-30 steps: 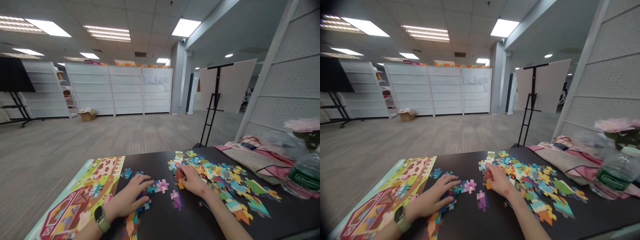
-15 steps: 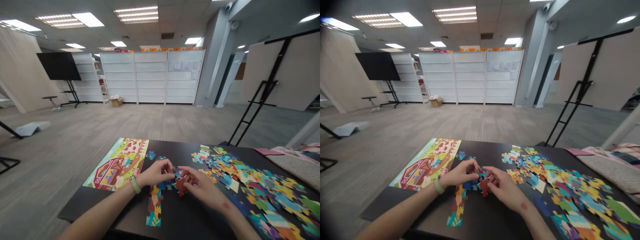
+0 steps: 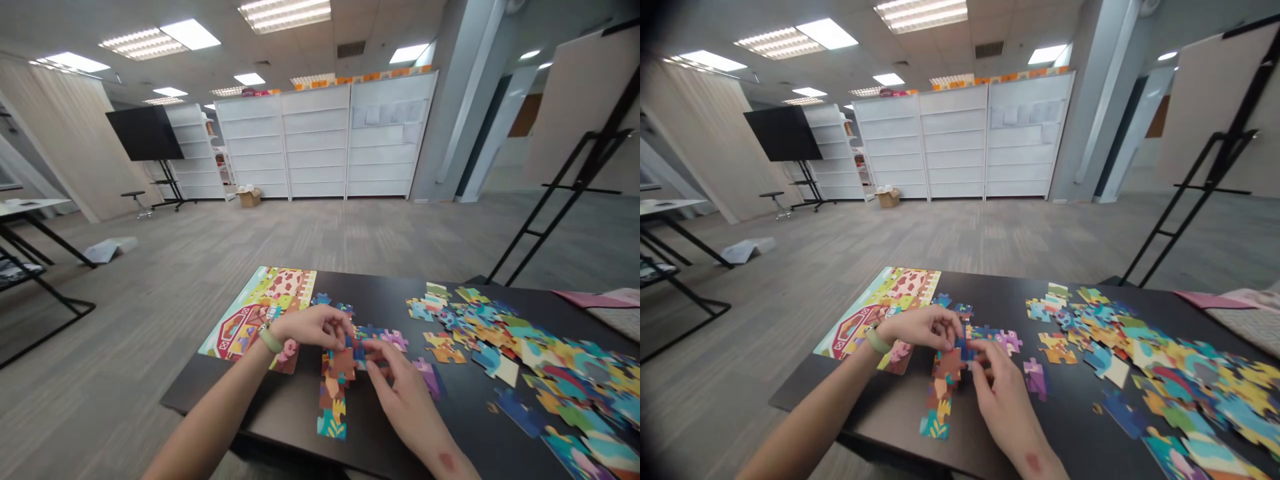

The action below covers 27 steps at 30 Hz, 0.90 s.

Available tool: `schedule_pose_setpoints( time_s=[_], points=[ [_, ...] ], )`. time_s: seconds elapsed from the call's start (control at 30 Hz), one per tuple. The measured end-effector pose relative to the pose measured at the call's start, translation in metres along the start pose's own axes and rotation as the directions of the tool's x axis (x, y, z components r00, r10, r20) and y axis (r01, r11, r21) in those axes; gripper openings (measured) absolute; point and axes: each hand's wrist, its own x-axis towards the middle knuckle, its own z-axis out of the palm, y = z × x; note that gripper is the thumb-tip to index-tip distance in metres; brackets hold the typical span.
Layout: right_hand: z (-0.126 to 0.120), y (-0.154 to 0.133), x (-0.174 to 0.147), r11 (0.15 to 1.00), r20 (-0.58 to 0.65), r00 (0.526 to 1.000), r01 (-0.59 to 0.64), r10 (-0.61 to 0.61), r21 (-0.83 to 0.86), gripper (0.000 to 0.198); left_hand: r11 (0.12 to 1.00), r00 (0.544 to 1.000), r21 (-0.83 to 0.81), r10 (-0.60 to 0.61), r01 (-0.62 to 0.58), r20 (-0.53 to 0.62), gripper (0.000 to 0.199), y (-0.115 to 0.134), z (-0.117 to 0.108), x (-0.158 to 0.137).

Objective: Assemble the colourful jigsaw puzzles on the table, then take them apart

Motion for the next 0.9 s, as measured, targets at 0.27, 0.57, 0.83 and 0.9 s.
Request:
schedule_pose_setpoints(
  time_s=[0.27,0.57,0.83,0.9],
  points=[
    [0.007,-0.003,-0.038,0.982,0.153,0.986,0.094,-0.068,-0.166,0.031,0.943,0.977,0.255,-0.195,0.212,-0.090,0.015,-0.023,0.001,-0.047],
    [0.006,-0.023,-0.042,0.881,0.378,0.921,0.258,-0.100,-0.397,0.040,0.902,0.957,0.358,-0.159,0.240,-0.241,0.023,-0.034,-0.007,-0.050],
    [0.005,-0.022,-0.041,0.880,0.350,0.926,0.278,-0.140,-0.385,0.037,0.862,0.940,0.477,0.001,0.173,-0.343,0.024,-0.036,-0.002,-0.039],
    [0.005,-0.021,-0.041,0.878,0.349,0.926,0.283,-0.145,-0.386,0.037,0.851,0.943,0.503,0.029,0.151,-0.331,0.024,-0.037,0.000,-0.036]
  ],
)
